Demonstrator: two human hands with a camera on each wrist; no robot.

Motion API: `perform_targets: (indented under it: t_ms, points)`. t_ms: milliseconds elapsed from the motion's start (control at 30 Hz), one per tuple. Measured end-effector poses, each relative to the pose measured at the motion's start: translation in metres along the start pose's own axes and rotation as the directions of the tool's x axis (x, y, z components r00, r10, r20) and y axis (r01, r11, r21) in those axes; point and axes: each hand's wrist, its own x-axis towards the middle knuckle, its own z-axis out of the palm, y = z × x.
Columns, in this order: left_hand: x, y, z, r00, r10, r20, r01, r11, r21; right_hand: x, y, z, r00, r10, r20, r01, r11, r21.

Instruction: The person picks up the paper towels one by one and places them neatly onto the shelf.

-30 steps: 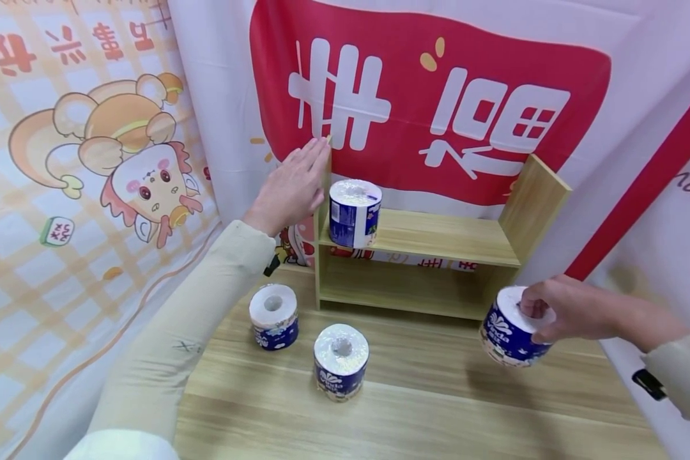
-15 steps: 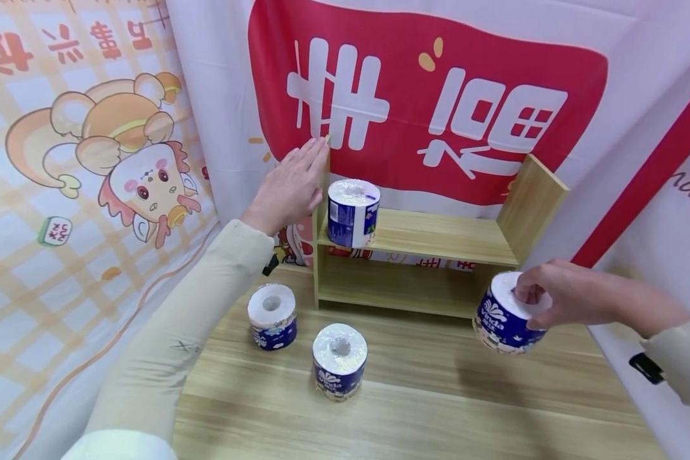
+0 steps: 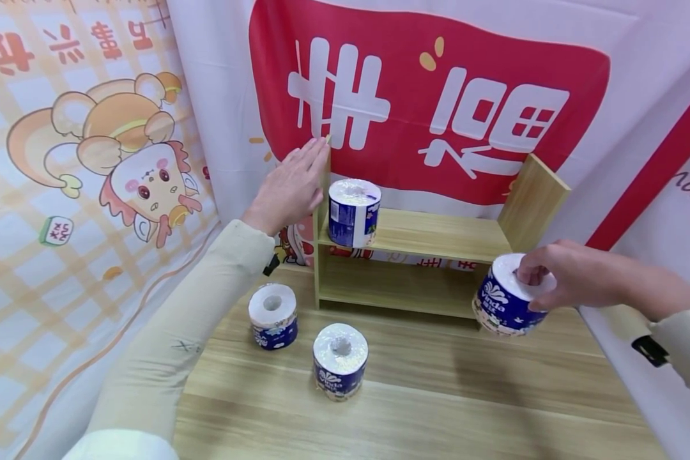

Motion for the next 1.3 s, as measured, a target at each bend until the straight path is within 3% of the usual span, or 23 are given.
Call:
perform_targets:
  t_ms: [1300]
  points:
    - [-0.001, -0.001, 0.000, 1.000, -0.003, 0.005, 0.003, 1.000, 0.007, 0.030, -0.003, -0.049, 0.993, -0.048, -0.111, 0.039, 0.996, -0.086]
